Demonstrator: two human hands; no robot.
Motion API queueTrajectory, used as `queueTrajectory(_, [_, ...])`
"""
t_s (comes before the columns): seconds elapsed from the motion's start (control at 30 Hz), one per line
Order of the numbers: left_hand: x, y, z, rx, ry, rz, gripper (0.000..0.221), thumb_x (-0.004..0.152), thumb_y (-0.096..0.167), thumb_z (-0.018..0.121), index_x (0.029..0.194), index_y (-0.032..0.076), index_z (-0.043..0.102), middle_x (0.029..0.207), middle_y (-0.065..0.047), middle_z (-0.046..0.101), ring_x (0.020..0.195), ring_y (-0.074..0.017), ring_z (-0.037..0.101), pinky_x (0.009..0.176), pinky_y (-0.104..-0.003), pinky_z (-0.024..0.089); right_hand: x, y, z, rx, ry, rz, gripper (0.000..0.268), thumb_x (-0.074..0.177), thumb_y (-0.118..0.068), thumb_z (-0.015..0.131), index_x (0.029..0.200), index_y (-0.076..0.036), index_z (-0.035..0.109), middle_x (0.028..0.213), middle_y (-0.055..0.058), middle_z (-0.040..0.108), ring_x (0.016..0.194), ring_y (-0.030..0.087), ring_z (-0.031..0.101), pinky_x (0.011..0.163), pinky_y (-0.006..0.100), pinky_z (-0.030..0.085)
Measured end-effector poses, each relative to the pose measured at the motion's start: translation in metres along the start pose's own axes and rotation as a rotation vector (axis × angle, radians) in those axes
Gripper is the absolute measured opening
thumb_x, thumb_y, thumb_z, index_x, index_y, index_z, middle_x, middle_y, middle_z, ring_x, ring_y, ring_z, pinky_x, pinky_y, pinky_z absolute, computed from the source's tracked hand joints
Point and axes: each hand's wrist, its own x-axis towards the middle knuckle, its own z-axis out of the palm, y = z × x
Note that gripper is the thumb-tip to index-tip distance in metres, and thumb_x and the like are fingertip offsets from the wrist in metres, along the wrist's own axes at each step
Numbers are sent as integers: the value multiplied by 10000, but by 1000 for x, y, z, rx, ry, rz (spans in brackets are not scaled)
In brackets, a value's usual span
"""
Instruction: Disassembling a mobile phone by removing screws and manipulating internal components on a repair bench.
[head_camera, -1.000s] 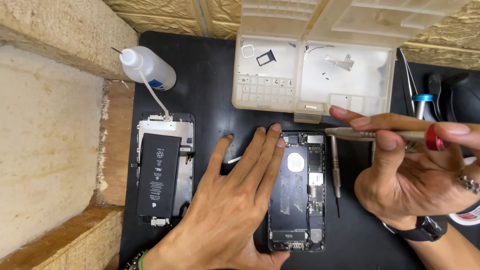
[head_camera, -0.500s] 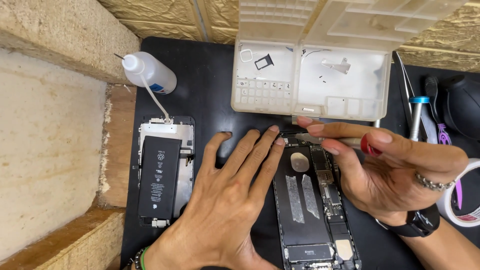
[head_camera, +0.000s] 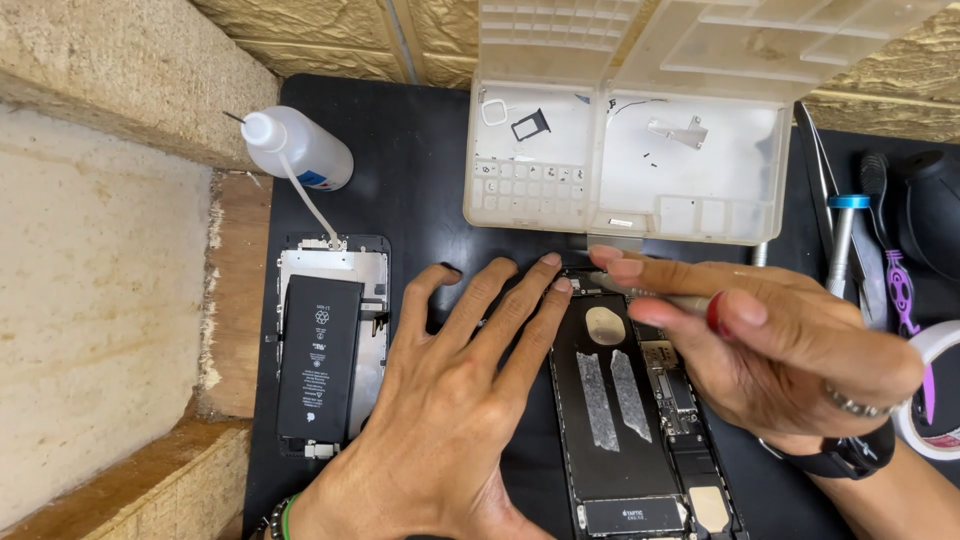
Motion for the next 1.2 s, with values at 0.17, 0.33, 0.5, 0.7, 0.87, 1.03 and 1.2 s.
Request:
queueTrajectory(0.17, [2,2,-3,-42,18,-1,1247,658,861,542,1443,-105,470,1516,-254,488,1338,-404,494,1023,-601,327,17,-54,27,-381,145,-93,345,904,-43,554,1181,149,623,1266,281,712,1133,337,829,901,290,744])
queueTrajectory(0.33, [1,1,-4,-61,15,6,1245,649,867,505,1425,-106,478,1518,-262,477,1336,-415,486,1014,-587,316,15,-61,28,-442,224,23,139,793,-61,740,906,10,700,986,152,690,1102,324,837,855,332,816])
queueTrajectory(0.5, [1,2,-4,-65,31,3,1260,634,871,489,1428,-107,480,1510,-259,488,1334,-418,493,1008,-581,322,-3,-58,17,-376,213,123,255,755,-31,763,1008,-15,739,1162,142,732,1241,210,650,1029,304,719])
queueTrajectory(0.7, [2,4,-5,-89,54,-1,1266,609,874,472,1401,-114,505,1489,-265,511,1315,-425,504,1000,-585,326,12,-58,0,-575,-138,-392,238,937,-114,639,1173,-95,630,1256,189,730,1227,347,816,1014,413,701])
queueTrajectory(0.87, [1,5,-5,-101,78,1,1237,616,863,465,1380,-108,527,1471,-260,527,1302,-420,513,997,-585,331,17,-60,9,-567,-201,-405,242,972,-112,586,1212,-86,599,1275,226,739,1242,345,826,1008,427,697])
queueTrajectory(1.03, [1,4,-5,-96,83,2,1259,630,868,425,1393,-131,504,1475,-274,517,1307,-432,515,1005,-592,336,1,-35,-24,-258,-62,235,281,751,-134,802,1030,-174,811,1150,53,849,1183,211,780,997,376,668])
queueTrajectory(1.2, [1,3,-4,-102,61,-8,1280,608,878,443,1405,-122,498,1488,-270,507,1324,-429,504,1009,-585,330,-23,-33,-6,-161,128,106,287,812,-72,729,1099,-62,732,1151,76,760,1246,260,742,1060,343,709])
